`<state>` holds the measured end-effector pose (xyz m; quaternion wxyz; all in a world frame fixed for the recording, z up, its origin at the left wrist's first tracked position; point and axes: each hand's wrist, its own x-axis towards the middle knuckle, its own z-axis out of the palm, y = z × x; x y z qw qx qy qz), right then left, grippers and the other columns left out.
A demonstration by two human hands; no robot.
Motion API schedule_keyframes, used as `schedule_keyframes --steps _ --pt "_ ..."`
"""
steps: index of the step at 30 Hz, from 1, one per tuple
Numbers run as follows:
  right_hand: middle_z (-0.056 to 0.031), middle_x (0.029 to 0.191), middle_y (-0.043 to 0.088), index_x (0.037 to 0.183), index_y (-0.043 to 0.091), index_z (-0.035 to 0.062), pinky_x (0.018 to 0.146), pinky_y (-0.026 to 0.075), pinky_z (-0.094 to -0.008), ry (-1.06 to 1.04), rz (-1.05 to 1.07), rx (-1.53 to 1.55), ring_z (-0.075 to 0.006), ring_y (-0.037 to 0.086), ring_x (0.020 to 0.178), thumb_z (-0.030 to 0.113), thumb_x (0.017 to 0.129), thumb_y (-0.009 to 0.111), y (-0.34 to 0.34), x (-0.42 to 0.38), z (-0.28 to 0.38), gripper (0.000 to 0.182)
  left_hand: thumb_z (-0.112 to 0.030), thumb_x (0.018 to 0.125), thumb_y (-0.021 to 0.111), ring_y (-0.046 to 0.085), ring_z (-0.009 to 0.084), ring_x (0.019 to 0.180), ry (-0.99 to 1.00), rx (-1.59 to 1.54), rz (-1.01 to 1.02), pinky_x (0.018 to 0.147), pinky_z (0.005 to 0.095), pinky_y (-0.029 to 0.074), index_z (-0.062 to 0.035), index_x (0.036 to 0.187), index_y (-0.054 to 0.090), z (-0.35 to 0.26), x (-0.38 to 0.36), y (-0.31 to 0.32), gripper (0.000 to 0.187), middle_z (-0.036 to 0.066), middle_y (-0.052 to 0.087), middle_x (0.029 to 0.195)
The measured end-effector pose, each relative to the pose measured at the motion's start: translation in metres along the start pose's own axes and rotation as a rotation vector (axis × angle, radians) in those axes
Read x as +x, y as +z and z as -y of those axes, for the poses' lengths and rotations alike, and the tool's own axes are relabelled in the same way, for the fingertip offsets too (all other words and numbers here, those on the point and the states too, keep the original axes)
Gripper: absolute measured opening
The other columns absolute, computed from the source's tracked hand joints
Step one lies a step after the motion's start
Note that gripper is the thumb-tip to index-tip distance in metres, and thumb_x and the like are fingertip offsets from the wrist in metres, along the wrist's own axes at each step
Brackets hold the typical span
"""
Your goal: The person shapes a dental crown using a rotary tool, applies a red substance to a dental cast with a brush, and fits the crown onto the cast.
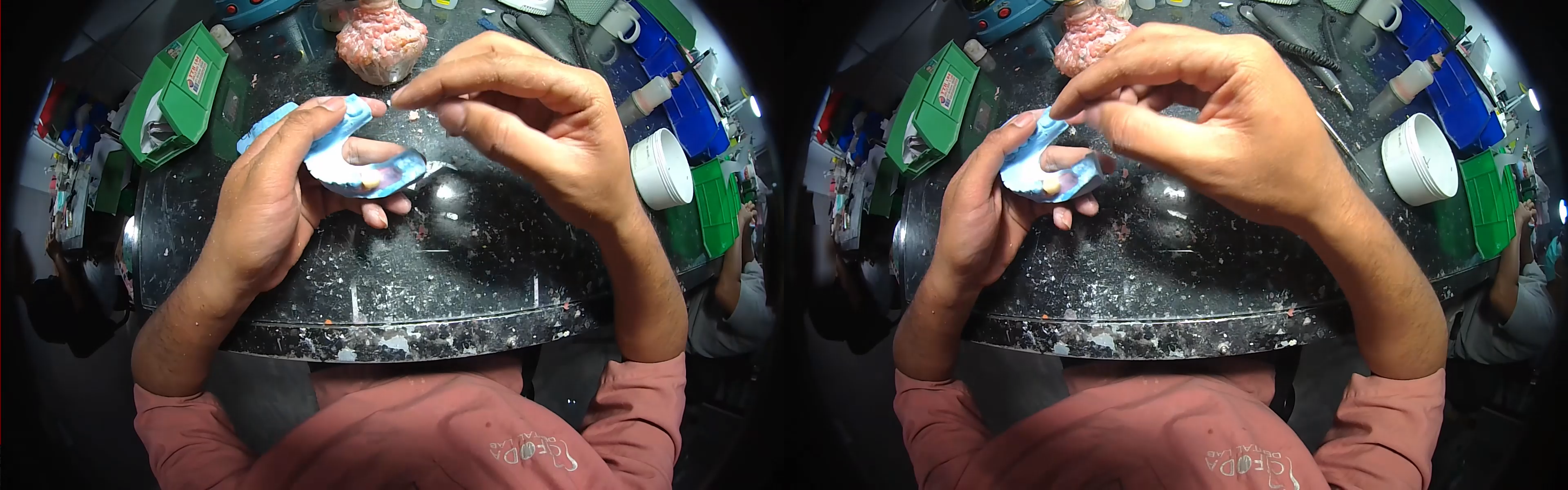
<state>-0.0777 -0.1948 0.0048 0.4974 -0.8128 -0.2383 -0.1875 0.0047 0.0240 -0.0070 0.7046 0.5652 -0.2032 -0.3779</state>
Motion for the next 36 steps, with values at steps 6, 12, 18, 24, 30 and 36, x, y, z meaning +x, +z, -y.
schedule_keyframes --steps 6,12,18,24,30,36 --pt "-0.0092 0.105 0.068 0.11 0.066 -0.0048 0.088 0.053 -0.0289 0.091 -0.098 0.177 -0.016 0.065 0.1 -0.008 0.083 0.067 0.017 -0.001 0.011 0.028 -0.03 0.104 0.037 0.07 0.0293 0.077 -0.008 -0.028 -0.011 0.057 0.029 0.055 0.0037 0.128 0.048 0.0 -0.002 0.003 0.043 0.02 0.067 0.102" --pt "-0.0109 0.096 0.073 0.096 0.071 -0.0024 0.09 0.051 -0.0303 0.027 0.001 0.0 -0.0183 0.069 0.092 -0.011 0.075 0.07 0.018 -0.004 0.012 0.023 -0.029 0.104 0.037 0.07 0.0281 0.076 0.009 0.01 -0.013 0.057 0.0295 0.056 0.002 0.127 0.05 0.0 -0.002 0.004 0.041 0.016 0.067 0.103" --pt "-0.0018 0.091 0.074 0.112 0.066 0.0103 0.106 0.043 -0.0427 -0.124 0.013 -0.297 -0.0194 0.072 0.09 0.005 0.076 0.074 0.022 -0.005 0.002 0.038 -0.029 0.104 0.035 0.069 0.0224 0.087 0.027 0.005 -0.001 0.059 0.03 0.057 0.0014 0.13 0.049 0.0 -0.003 0.003 0.042 0.014 0.064 0.11" --pt "-0.0017 0.106 0.074 0.116 0.069 0.0111 0.116 0.022 -0.0547 -0.024 0.089 -0.277 -0.0198 0.066 0.112 0.002 0.076 0.073 0.019 -0.007 0.008 0.041 -0.028 0.105 0.035 0.067 0.0204 0.089 0.056 0.032 0.074 0.06 0.0304 0.057 0.0017 0.133 0.046 0.004 -0.003 -0.001 0.042 0.014 0.063 0.113" --pt "-0.0016 0.103 0.074 0.107 0.074 0.0134 0.115 0.024 -0.0552 -0.071 0.098 -0.35 -0.0199 0.066 0.111 0.006 0.074 0.075 0.016 -0.006 0.006 0.034 -0.03 0.104 0.041 0.068 0.0201 0.085 0.02 0.006 0.02 0.063 0.0326 0.059 0.0004 0.126 0.05 0.004 -0.002 0.003 0.039 0.014 0.063 0.103" --pt "-0.0011 0.096 0.073 0.096 0.076 0.012 0.11 0.032 -0.052 -0.066 0.09 -0.359 -0.0187 0.067 0.099 0.009 0.074 0.076 0.015 -0.005 0.008 0.022 -0.03 0.105 0.041 0.068 0.0204 0.086 0.028 0.013 -0.007 0.065 0.0331 0.059 0.0004 0.128 0.05 0.001 -0.004 0.004 0.04 0.014 0.063 0.102"
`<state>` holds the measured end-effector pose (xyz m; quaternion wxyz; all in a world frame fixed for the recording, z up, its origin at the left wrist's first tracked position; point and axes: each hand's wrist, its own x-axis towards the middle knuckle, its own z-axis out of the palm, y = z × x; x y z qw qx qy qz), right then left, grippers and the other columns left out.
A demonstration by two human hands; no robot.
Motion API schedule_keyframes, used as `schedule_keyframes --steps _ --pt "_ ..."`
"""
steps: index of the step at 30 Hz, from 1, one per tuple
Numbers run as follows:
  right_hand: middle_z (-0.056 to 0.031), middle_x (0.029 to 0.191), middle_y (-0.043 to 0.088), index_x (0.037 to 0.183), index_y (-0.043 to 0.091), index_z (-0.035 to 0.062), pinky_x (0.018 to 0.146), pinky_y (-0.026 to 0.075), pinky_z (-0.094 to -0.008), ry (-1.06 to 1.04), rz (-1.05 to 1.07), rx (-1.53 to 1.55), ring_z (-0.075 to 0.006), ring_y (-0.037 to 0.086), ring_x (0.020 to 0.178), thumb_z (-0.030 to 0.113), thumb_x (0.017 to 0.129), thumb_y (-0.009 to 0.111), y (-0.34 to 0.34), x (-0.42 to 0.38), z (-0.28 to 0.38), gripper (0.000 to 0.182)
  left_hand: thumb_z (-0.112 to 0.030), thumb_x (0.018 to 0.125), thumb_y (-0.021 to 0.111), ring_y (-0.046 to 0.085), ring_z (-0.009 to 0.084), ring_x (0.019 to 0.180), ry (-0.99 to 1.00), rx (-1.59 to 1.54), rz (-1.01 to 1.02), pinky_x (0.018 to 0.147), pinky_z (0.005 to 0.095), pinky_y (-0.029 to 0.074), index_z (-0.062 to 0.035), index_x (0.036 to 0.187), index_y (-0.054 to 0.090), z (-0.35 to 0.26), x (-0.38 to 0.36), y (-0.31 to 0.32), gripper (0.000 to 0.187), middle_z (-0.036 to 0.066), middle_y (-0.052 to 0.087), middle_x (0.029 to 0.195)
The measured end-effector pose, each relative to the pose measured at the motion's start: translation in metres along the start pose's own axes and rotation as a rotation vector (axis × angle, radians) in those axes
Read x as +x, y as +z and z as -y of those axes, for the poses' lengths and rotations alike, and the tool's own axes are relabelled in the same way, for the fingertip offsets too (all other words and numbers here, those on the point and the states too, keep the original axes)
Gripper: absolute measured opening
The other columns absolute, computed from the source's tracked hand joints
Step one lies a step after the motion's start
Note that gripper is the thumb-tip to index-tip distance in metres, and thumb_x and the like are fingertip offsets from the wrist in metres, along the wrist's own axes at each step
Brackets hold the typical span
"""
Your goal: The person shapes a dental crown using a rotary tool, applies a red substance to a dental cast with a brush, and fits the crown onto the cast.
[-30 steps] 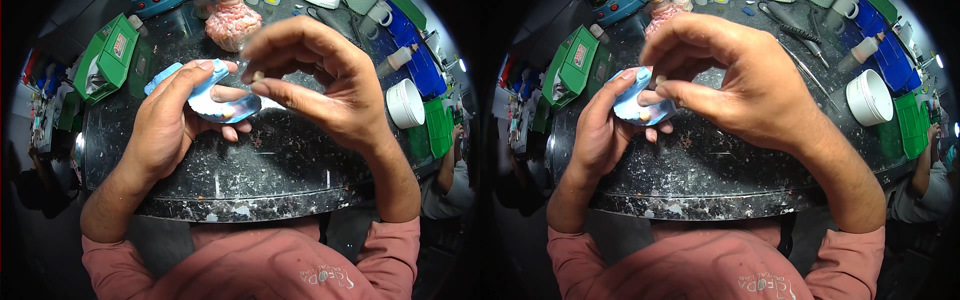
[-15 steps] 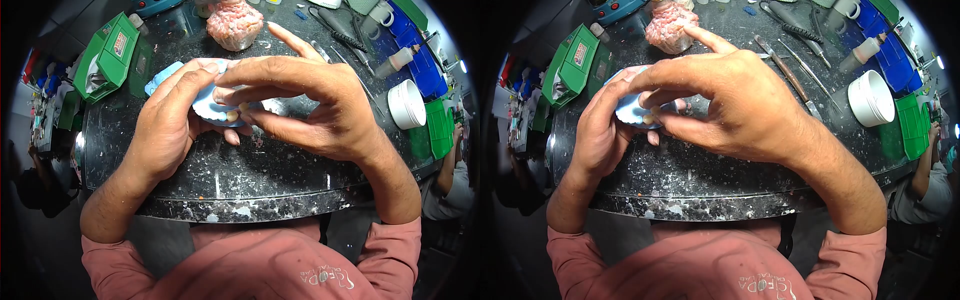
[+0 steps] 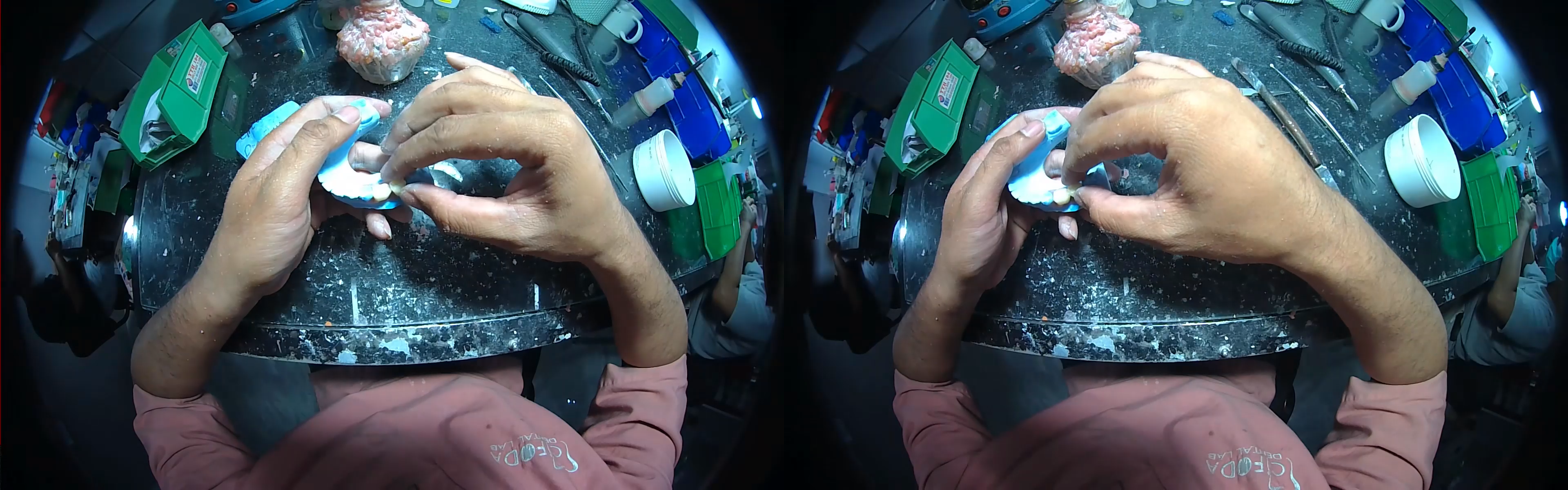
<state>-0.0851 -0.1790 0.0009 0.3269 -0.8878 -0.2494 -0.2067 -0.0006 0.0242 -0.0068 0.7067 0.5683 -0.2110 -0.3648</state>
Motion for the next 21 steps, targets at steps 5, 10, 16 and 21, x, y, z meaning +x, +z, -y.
schedule_keyframes --steps 5,10,16,21 --pt "-0.003 0.097 0.072 0.094 0.075 0.009 0.109 0.035 -0.0484 0.025 -0.014 0.01 -0.0194 0.067 0.1 0.01 0.074 0.077 0.0017 -0.0004 0.0009 0.02 -0.028 0.104 0.039 0.069 0.0196 0.091 0.003 0.021 0.047 0.063 0.0287 0.058 0.0033 0.132 0.047 -0.0002 0.0009 -0.0035 0.043 0.017 0.064 0.111" --pt "-0.0067 0.099 0.072 0.095 0.074 0.005 0.103 0.042 -0.0417 0.054 -0.015 0.089 -0.0205 0.067 0.098 0.008 0.074 0.077 0.002 0.0016 0.0025 0.022 -0.028 0.104 0.039 0.069 0.0207 0.092 0.021 0.047 -0.01 0.061 0.0278 0.058 0.0045 0.133 0.046 -0.0011 0.0 0.0008 0.044 0.017 0.064 0.111" --pt "-0.0103 0.1 0.07 0.097 0.072 0.0016 0.085 0.052 -0.0334 0.202 -0.054 0.228 -0.0224 0.067 0.094 0.006 0.071 0.079 -0.0022 0.001 0.0072 0.028 -0.03 0.104 0.036 0.07 0.0208 0.093 0.068 0.054 0.025 0.057 0.0244 0.056 0.0045 0.134 0.045 -0.0058 0.001 -0.0066 0.047 0.016 0.064 0.109" --pt "-0.0111 0.095 0.069 0.099 0.071 0.0008 0.08 0.054 -0.0302 0.006 -0.074 0.137 -0.0203 0.068 0.091 0.005 0.07 0.081 0.0003 0.0034 0.0065 0.032 -0.032 0.103 0.035 0.07 0.019 0.087 0.11 0.099 -0.021 0.053 0.0218 0.054 0.0033 0.135 0.045 -0.0069 0.0007 0.0014 0.048 0.015 0.065 0.106"
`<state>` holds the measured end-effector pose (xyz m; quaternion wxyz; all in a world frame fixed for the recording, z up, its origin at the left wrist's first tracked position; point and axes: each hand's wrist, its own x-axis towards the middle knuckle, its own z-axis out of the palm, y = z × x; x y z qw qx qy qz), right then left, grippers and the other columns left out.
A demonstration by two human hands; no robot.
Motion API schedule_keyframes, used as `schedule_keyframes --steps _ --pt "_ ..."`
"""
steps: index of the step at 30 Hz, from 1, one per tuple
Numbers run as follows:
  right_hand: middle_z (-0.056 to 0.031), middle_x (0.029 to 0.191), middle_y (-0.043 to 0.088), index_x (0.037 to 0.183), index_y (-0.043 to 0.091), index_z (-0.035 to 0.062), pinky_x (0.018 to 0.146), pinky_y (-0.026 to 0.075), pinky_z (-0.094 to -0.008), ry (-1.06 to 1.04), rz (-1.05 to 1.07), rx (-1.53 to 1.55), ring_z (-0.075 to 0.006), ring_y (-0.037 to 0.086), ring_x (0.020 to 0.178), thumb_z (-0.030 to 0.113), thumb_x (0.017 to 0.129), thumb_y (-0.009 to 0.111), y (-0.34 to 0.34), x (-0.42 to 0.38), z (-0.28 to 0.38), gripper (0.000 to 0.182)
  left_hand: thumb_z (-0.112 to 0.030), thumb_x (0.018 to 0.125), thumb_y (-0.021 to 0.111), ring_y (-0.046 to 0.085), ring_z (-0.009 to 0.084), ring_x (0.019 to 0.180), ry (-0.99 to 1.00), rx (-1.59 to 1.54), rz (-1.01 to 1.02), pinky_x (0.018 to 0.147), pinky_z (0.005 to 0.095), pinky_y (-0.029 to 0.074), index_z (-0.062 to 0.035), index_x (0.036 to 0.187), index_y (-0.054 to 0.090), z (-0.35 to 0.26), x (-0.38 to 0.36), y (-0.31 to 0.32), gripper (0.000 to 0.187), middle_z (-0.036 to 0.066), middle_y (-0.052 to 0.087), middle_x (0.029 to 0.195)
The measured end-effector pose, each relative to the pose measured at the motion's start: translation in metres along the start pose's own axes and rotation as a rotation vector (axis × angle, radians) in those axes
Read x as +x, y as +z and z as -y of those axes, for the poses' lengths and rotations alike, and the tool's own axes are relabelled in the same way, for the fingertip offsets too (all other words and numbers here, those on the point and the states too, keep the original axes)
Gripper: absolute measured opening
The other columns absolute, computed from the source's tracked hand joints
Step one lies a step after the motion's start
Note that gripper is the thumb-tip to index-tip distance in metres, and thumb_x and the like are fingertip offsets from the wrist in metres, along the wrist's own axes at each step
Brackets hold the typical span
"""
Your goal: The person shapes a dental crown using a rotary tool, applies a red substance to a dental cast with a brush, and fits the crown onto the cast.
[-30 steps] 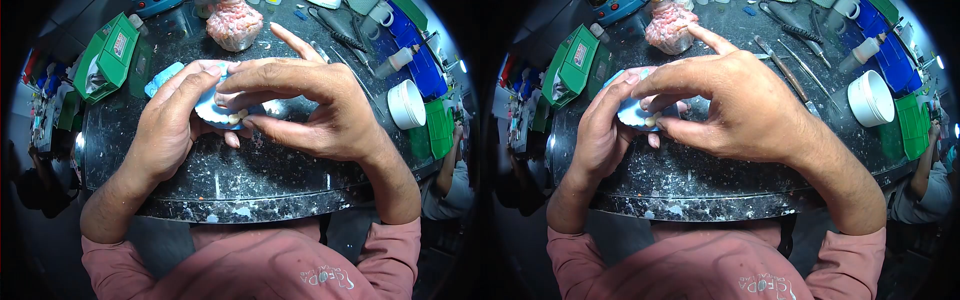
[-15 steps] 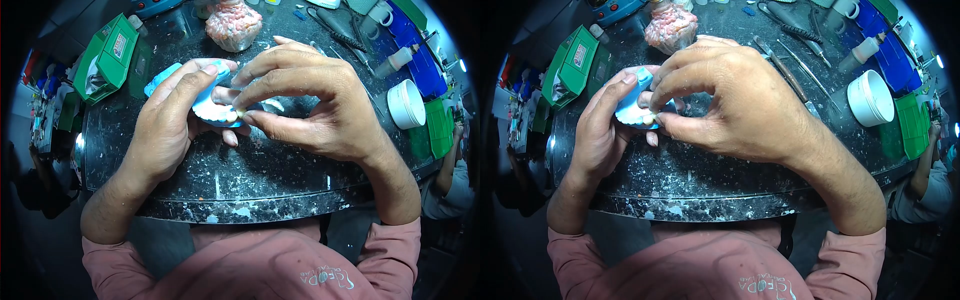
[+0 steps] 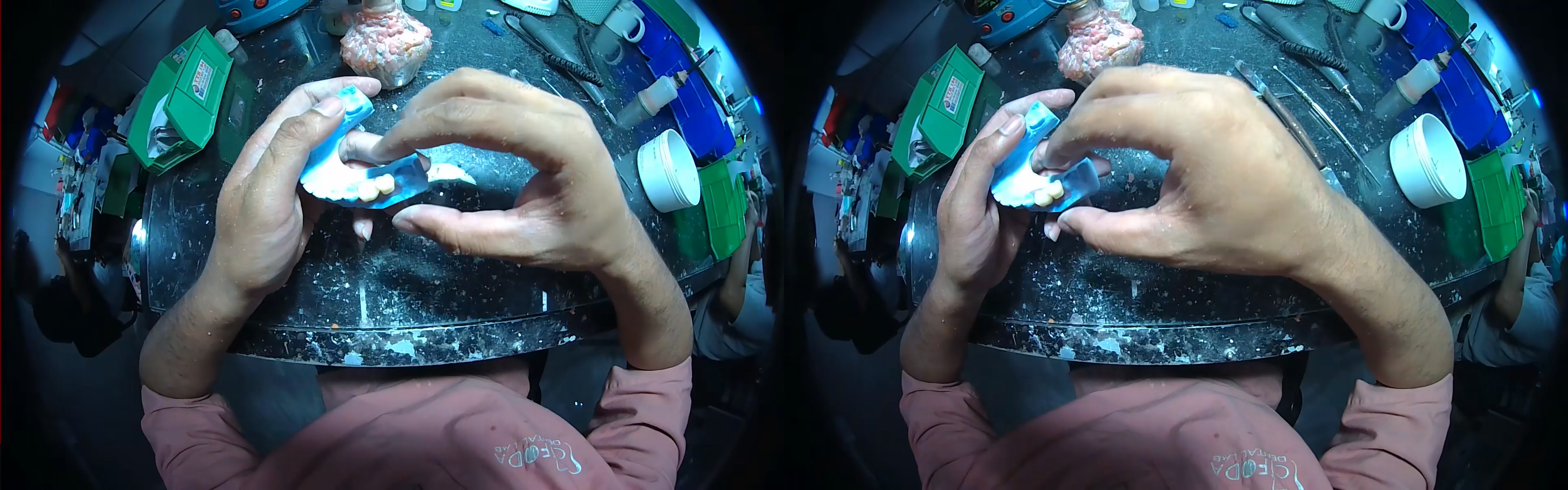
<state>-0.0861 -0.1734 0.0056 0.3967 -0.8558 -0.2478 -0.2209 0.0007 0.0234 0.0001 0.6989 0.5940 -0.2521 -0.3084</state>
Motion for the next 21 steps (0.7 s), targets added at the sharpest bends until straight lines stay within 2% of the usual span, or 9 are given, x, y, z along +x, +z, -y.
schedule_keyframes --steps 6,8,9,11,12,13,15,17,21 --pt "-0.0083 0.092 0.069 0.098 0.07 -0.0005 0.074 0.058 -0.0272 0.034 0.016 -0.034 -0.0172 0.069 0.083 0.008 0.075 0.081 0.0 -0.004 -0.006 0.026 -0.033 0.103 0.043 0.065 0.0119 0.086 -0.042 -0.044 -0.041 0.057 0.0234 0.051 0.0011 0.134 0.045 0.004 0.0 -0.004 0.046 0.012 0.064 0.101" --pt "-0.0075 0.092 0.069 0.097 0.07 0.0004 0.075 0.058 -0.0276 0.117 0.041 -0.023 -0.0169 0.069 0.083 0.009 0.075 0.081 0.001 -0.005 -0.011 0.026 -0.033 0.099 0.056 0.057 0.0076 0.083 0.138 0.508 -0.193 0.06 0.0193 0.043 0.0022 0.132 0.046 0.004 0.0 -0.005 0.05 0.011 0.061 0.107" --pt "-0.0067 0.091 0.069 0.096 0.071 0.0012 0.075 0.059 -0.0281 0.196 0.066 -0.008 -0.0166 0.069 0.083 0.01 0.075 0.082 0.002 -0.006 -0.014 0.026 -0.033 0.099 0.056 0.057 0.0076 0.083 0.136 0.508 -0.188 0.06 0.0193 0.043 0.0022 0.132 0.046 0.003 0.001 -0.007 0.05 0.011 0.061 0.107" --pt "-0.0067 0.093 0.07 0.096 0.071 0.0025 0.074 0.06 -0.0286 0.212 0.065 -0.021 -0.0163 0.07 0.085 0.012 0.075 0.082 0.005 -0.009 -0.022 0.025 -0.028 0.094 0.06 0.053 0.0073 0.09 0.294 0.847 -0.239 0.077 0.0229 0.044 -0.0021 0.134 0.048 -0.005 0.002 -0.015 0.049 0.005 0.057 0.106" --pt "-0.0097 0.089 0.07 0.094 0.07 0.0025 0.073 0.057 -0.0314 0.215 0.062 -0.008 -0.02 0.07 0.082 0.013 0.074 0.082 0.007 -0.01 -0.027 0.025 -0.015 0.086 0.069 0.051 0.009 0.087 0.346 0.936 -0.279 0.077 0.025 0.044 -0.0045 0.127 0.056 -0.011 0.001 -0.015 0.044 0.003 0.057 0.105" --pt "-0.0126 0.085 0.07 0.092 0.07 0.0025 0.072 0.055 -0.0342 0.218 0.06 0.007 -0.0237 0.07 0.079 0.015 0.073 0.082 0.009 -0.011 -0.031 0.026 -0.015 0.086 0.069 0.051 0.009 0.087 0.341 0.937 -0.271 0.077 0.025 0.044 -0.0045 0.127 0.056 -0.017 -0.001 -0.015 0.044 0.003 0.057 0.105" --pt "-0.012 0.081 0.07 0.092 0.07 0.0025 0.07 0.055 -0.0339 0.251 0.068 0.02 -0.0227 0.07 0.078 0.017 0.074 0.081 0.009 -0.011 -0.034 0.026 -0.011 0.079 0.076 0.054 0.0121 0.094 0.453 1.29 -0.032 0.082 0.0267 0.043 -0.0054 0.118 0.063 -0.023 -0.003 -0.014 0.042 0.003 0.058 0.106" --pt "-0.0064 0.089 0.071 0.097 0.068 0.0021 0.073 0.059 -0.0292 0.277 0.127 -0.043 -0.0151 0.07 0.083 0.013 0.074 0.083 0.007 -0.01 -0.029 0.029 -0.01 0.072 0.08 0.055 0.0158 0.102 0.477 1.256 -0.016 0.088 0.0286 0.043 -0.0053 0.109 0.069 -0.011 0.0 -0.009 0.039 0.004 0.059 0.107" --pt "-0.0053 0.088 0.069 0.096 0.067 0.0021 0.074 0.058 -0.0278 0.214 0.063 0.022 -0.0135 0.067 0.084 0.011 0.073 0.083 0.011 -0.012 -0.029 0.029 -0.01 0.068 0.083 0.056 0.0182 0.106 0.451 1.279 0.004 0.096 0.032 0.042 -0.0047 0.105 0.071 -0.001 0.003 -0.009 0.039 0.007 0.06 0.11"
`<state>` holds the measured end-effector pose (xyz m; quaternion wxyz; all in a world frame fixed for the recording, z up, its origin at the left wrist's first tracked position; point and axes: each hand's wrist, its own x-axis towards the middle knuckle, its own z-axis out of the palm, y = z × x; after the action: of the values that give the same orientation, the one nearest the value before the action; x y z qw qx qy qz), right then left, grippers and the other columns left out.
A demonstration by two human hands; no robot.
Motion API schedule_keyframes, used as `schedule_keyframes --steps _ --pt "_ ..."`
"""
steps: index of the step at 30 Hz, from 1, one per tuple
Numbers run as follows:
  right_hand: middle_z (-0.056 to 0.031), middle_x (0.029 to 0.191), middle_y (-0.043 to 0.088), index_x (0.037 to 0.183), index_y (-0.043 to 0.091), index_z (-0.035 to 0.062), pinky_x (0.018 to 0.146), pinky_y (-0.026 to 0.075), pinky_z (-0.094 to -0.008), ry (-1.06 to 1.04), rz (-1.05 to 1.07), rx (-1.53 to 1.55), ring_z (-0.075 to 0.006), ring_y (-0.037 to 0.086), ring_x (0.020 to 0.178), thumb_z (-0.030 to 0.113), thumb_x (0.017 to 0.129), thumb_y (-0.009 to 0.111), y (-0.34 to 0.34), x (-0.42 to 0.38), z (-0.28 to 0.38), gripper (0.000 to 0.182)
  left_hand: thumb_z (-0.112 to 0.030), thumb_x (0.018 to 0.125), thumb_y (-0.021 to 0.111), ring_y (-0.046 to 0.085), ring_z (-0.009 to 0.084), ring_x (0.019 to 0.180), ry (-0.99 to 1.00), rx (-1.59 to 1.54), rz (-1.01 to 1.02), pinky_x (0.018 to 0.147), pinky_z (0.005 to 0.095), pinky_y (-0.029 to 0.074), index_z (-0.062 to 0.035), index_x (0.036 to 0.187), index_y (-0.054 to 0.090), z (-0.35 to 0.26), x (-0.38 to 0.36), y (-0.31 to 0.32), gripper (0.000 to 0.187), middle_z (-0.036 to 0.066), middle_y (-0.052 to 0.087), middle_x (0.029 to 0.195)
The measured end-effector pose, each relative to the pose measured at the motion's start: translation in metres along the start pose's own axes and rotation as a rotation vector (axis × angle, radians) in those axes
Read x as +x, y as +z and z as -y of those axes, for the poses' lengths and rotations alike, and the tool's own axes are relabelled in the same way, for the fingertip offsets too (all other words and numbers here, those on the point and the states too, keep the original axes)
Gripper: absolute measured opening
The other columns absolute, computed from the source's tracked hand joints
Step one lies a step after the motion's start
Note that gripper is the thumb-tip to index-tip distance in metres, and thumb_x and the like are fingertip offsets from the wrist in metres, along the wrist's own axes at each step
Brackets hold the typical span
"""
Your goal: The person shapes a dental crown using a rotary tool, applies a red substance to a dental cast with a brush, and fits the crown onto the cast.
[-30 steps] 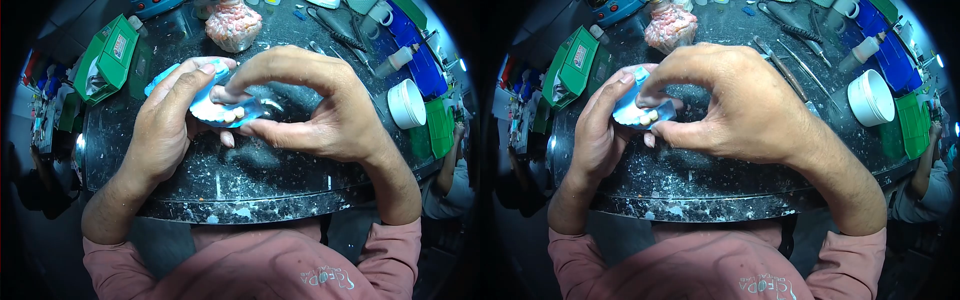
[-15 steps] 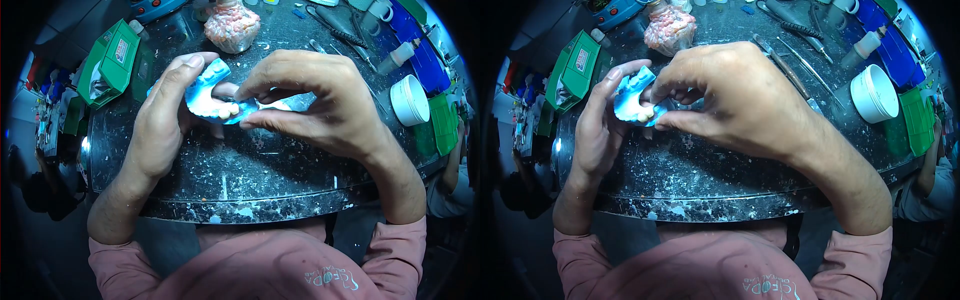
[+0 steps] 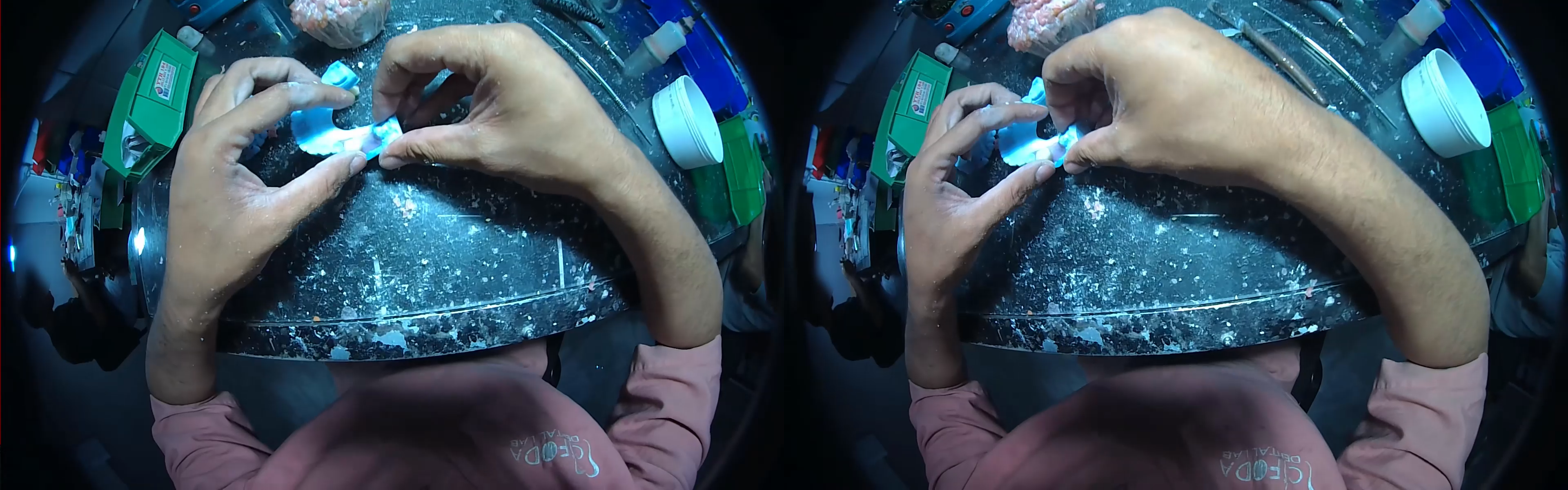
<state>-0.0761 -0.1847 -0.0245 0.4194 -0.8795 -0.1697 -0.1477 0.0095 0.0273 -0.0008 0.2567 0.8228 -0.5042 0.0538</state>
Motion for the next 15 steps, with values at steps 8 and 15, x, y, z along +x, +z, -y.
schedule_keyframes --steps 8,15 --pt "-0.004 0.088 0.069 0.098 0.07 0.0021 0.08 0.051 -0.0274 0.094 0.074 -0.04 -0.012 0.064 0.083 0.017 0.084 0.075 -0.013 0.005 0.011 0.021 -0.018 0.061 0.088 0.056 0.0196 0.111 0.034 -0.052 0.057 0.099 0.0329 0.041 -0.0082 0.121 0.065 0.004 0.002 -0.005 0.064 0.008 0.061 0.117" --pt "-0.0135 0.094 0.072 0.106 0.072 0.0029 0.08 0.054 -0.0318 0.135 -0.148 -0.337 -0.0209 0.069 0.085 0.014 0.087 0.065 -0.006 0.019 -0.021 0.023 -0.024 0.059 0.091 0.056 0.0242 0.12 -0.021 -0.106 0.074 0.105 0.0357 0.041 -0.006 0.135 0.054 0.014 0.003 0.007 0.087 0.014 0.06 0.127"
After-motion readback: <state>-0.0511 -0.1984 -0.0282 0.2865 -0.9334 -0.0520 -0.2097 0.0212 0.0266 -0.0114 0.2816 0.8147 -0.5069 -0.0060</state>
